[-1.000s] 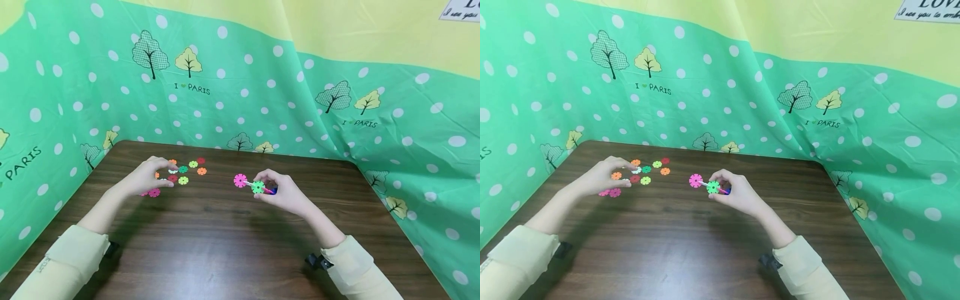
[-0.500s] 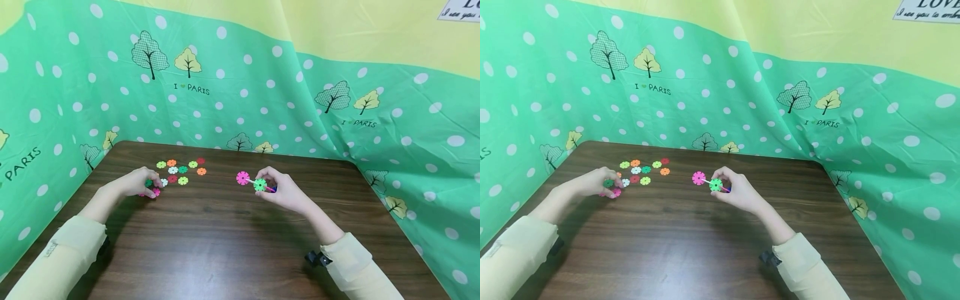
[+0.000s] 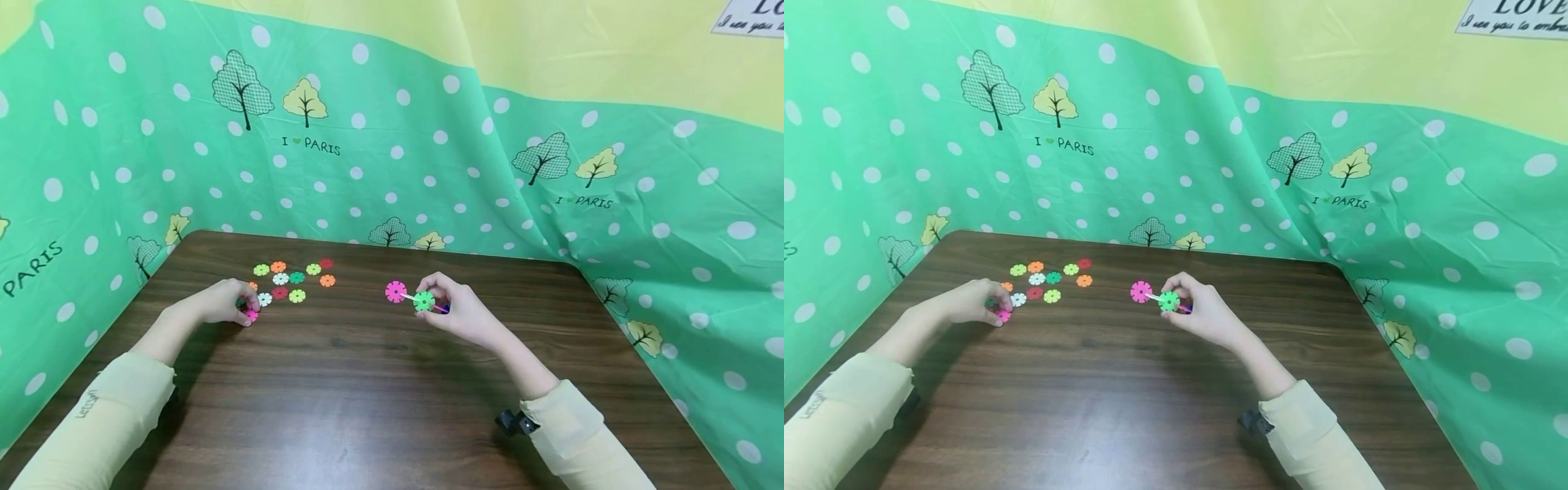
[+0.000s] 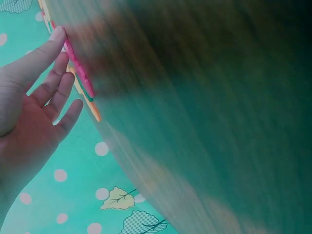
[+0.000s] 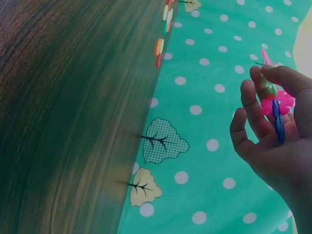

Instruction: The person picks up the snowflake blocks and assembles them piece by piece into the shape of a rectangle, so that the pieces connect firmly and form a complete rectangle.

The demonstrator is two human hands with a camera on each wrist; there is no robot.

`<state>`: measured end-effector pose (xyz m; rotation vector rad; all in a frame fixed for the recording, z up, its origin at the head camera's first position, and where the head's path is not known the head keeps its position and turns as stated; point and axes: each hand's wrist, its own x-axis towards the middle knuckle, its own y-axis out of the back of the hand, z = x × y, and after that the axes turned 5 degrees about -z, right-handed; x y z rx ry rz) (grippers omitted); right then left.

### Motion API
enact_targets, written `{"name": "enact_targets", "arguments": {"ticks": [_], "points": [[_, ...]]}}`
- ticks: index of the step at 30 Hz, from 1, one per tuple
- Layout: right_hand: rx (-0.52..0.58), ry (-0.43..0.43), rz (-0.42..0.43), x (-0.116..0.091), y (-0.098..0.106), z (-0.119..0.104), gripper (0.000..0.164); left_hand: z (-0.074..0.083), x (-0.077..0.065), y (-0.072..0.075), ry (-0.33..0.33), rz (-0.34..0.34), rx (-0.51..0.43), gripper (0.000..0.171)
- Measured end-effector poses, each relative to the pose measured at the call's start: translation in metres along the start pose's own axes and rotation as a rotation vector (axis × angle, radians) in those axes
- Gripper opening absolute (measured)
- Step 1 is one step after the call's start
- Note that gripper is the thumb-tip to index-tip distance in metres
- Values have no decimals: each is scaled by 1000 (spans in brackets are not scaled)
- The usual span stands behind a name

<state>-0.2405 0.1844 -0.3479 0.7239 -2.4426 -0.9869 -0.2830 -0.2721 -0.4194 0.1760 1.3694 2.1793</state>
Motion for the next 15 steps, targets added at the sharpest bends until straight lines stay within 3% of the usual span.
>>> {"name": "enact_targets", "arguments": {"ticks": [6, 11, 15], "points": [[4, 2, 4, 0, -1, -3, 39, 0, 0, 0, 53, -13, -40, 24], [-86, 9, 35, 1, -1, -4, 34, 2, -1, 0, 37, -1, -64, 15], [-92, 11, 48, 1, -1, -4, 32, 3, 0, 2, 13, 4, -74, 13]]}}
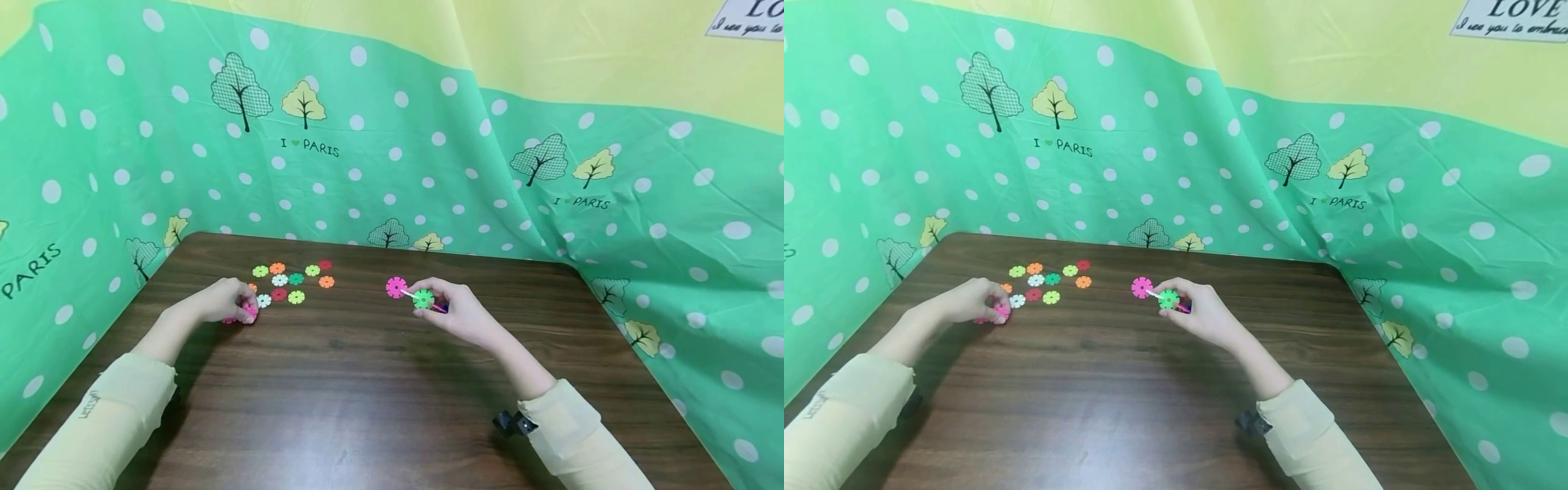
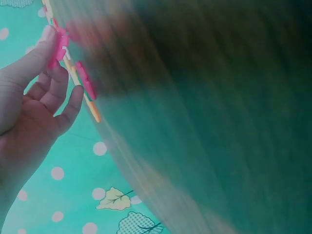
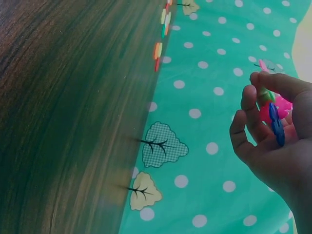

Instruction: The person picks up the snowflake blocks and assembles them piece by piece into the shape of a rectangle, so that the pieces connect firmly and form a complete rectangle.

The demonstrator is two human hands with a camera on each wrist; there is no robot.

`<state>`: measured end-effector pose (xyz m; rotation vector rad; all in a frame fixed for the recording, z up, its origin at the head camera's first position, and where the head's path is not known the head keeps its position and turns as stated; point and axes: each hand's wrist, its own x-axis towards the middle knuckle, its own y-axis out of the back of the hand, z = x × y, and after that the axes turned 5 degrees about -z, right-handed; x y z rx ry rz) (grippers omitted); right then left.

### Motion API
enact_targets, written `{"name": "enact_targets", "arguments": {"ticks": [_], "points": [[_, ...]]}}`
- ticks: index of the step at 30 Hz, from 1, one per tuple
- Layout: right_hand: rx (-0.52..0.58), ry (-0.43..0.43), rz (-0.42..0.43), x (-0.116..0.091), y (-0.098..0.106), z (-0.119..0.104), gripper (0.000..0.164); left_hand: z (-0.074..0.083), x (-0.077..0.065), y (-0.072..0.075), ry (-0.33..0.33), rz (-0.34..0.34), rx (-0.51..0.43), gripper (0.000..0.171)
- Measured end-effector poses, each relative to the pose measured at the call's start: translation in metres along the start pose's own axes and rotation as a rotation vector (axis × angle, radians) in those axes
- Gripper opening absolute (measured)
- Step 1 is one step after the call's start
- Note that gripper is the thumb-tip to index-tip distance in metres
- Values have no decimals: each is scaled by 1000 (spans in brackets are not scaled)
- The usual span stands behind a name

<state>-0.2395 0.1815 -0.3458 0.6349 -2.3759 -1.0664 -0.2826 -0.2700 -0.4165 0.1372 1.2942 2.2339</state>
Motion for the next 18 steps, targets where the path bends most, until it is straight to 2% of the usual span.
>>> {"name": "enact_targets", "arguments": {"ticks": [7, 12, 18], "points": [[39, -14, -17, 1, 0, -2, 31, 9, 4, 1, -34, 53, -16, 13], [39, -36, -24, 2, -1, -5, 32, 23, 7, 4, -50, 112, -27, 14], [52, -65, -20, 3, -2, -7, 32, 44, 6, 9, -115, 217, -23, 14]]}}
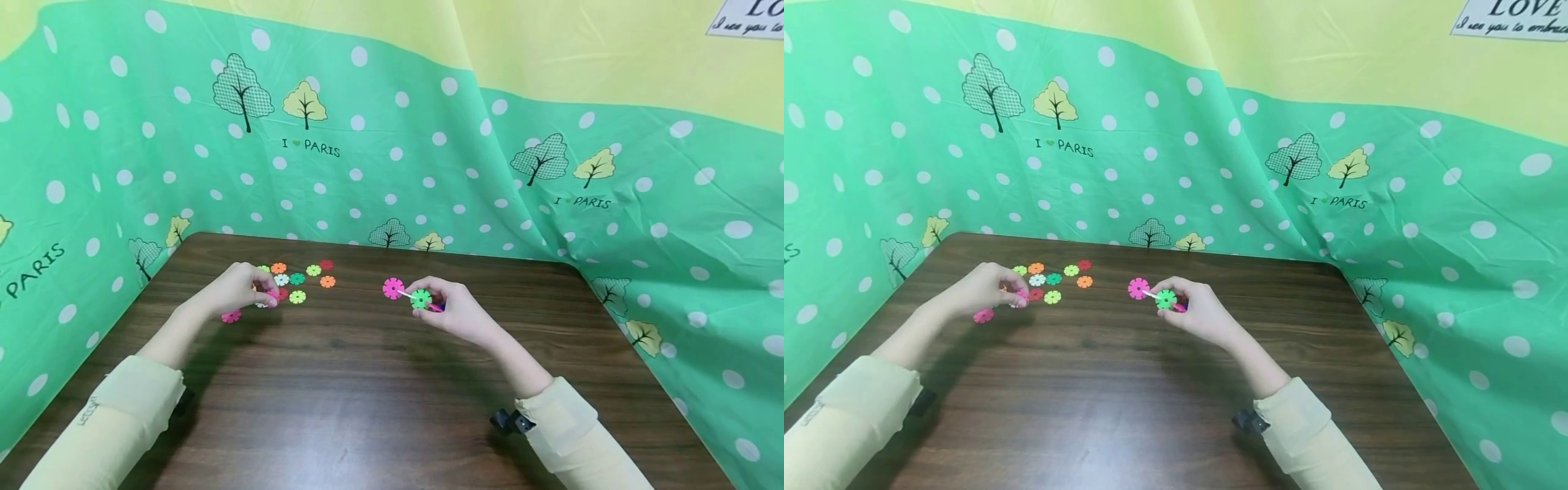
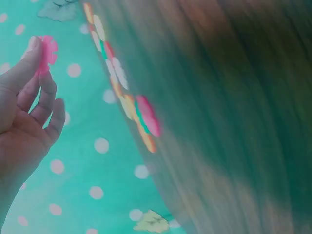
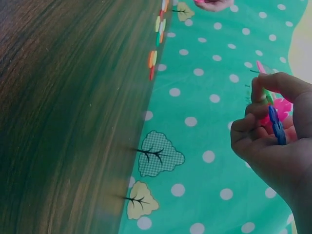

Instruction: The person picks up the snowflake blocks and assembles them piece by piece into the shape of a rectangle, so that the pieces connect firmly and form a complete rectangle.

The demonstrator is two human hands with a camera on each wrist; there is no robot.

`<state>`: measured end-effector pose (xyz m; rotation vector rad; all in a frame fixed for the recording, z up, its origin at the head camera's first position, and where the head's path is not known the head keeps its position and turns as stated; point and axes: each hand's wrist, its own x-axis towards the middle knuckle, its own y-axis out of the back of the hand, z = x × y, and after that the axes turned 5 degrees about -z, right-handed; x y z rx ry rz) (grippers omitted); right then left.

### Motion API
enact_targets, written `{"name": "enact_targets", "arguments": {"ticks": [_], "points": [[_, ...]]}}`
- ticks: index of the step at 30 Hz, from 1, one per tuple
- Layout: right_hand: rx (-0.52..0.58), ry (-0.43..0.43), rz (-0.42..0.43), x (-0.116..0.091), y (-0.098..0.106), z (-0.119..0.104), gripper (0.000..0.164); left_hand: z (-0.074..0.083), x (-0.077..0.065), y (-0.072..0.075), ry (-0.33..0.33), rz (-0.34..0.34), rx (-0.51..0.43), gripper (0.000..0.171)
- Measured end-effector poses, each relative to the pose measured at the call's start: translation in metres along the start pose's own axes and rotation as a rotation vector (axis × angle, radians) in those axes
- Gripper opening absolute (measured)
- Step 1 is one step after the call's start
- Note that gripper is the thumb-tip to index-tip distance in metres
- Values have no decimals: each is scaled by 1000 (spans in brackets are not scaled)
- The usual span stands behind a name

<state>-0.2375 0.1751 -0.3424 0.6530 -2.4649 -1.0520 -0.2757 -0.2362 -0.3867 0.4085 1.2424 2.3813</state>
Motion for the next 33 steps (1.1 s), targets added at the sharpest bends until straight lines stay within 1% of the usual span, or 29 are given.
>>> {"name": "enact_targets", "arguments": {"ticks": [4, 8, 11, 14, 19, 22, 25, 29, 31, 33], "points": [[39, -16, 7, 1, -1, -1, 30, 15, 2, 0, -16, 54, -23, 11], [117, -34, 5, 0, -2, -2, 27, 31, 4, 0, -32, 102, -50, 11], [182, -47, -6, 1, -3, -4, 22, 43, 4, -1, -55, 133, -79, 11], [209, -55, -16, 1, -4, -9, 20, 57, 2, -2, -83, 166, -94, 12], [196, -41, -19, -3, 1, -36, 16, 78, -1, -5, -121, 235, -69, 12], [190, -24, -13, -4, 3, -45, 14, 87, -1, -8, -134, 276, -66, 14], [191, -3, -5, -2, -1, -34, 13, 97, 0, -12, -164, 324, -69, 15], [179, 20, -1, 2, -7, -16, 12, 107, 1, -19, -241, 400, -76, 16], [158, 25, 1, 3, -7, -16, 12, 112, 2, -23, -273, 433, -73, 16], [142, 40, 6, 4, -8, -17, 12, 117, 2, -26, -283, 448, -77, 16]]}}
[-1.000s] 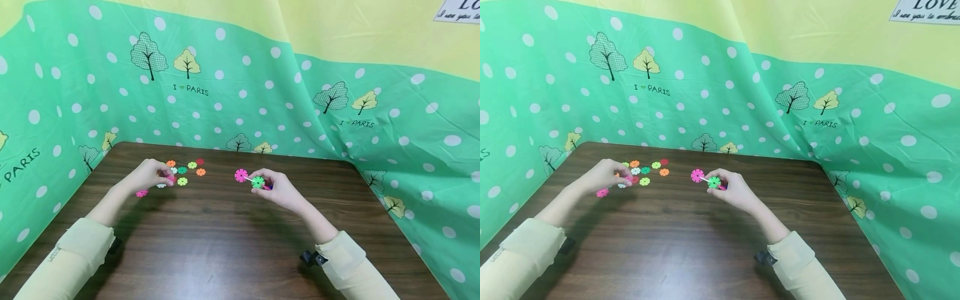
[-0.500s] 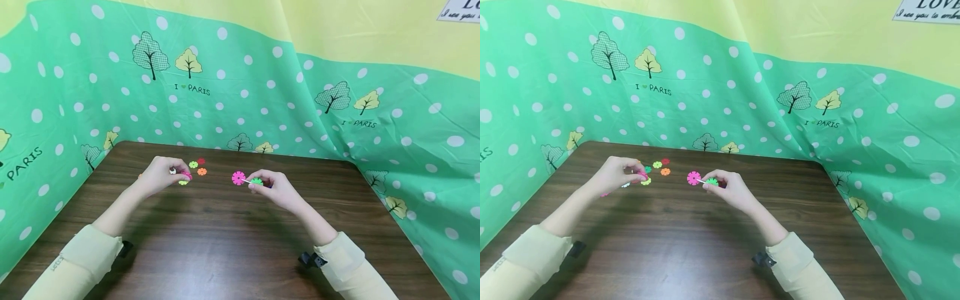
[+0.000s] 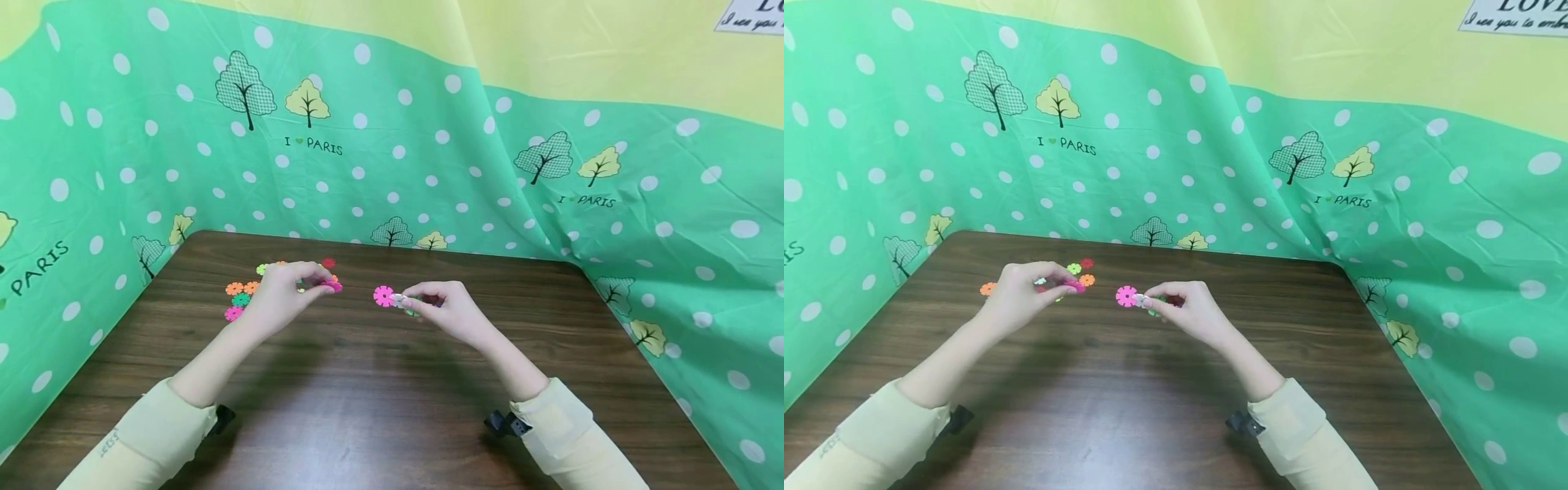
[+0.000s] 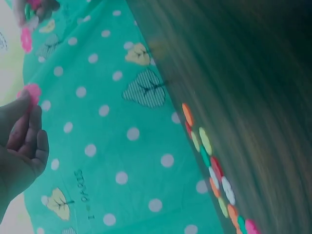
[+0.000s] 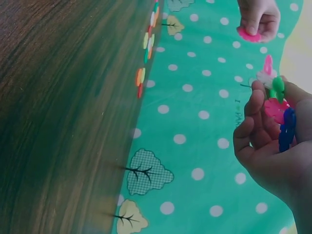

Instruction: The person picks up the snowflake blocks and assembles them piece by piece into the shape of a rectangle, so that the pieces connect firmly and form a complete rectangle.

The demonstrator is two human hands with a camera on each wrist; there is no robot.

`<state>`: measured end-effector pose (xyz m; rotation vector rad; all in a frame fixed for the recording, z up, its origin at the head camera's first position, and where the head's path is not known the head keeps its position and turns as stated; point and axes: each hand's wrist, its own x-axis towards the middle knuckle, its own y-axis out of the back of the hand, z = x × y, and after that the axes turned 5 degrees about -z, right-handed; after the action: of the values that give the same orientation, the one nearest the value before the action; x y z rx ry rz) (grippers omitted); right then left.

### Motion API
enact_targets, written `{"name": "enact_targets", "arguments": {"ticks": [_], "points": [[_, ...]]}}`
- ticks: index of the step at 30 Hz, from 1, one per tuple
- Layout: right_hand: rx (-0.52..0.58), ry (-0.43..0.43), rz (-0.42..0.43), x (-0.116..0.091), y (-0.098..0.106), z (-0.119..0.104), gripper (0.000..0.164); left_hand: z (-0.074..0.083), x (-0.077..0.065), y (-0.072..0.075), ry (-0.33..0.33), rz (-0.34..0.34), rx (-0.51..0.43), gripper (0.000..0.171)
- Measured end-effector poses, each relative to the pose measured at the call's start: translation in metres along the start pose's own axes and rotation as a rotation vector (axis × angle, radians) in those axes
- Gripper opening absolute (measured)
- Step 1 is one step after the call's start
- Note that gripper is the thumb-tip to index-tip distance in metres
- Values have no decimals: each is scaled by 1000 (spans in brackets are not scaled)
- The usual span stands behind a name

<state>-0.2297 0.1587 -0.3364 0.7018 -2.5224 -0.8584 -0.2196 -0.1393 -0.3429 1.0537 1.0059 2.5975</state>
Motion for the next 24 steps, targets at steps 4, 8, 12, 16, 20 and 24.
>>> {"name": "enact_targets", "arguments": {"ticks": [4, 8, 12, 16, 20, 24], "points": [[-9, 53, 3, -1, -1, -12, 9, 9, -1, -8, 16, 22, -19, 15], [1, 103, 1, -2, 0, -30, 8, 15, 0, -16, 63, 46, -95, 16], [-13, 140, 7, -2, -1, -38, 6, 21, 0, -21, 118, 44, -172, 14], [-35, 170, 27, -1, -2, -40, 6, 24, -2, -26, 132, 36, -203, 13], [-50, 190, 40, -1, -3, -39, 6, 26, -2, -29, 115, 52, -182, 13], [-55, 202, 36, -1, -4, -39, 6, 27, -2, -31, 91, 63, -142, 13]]}}
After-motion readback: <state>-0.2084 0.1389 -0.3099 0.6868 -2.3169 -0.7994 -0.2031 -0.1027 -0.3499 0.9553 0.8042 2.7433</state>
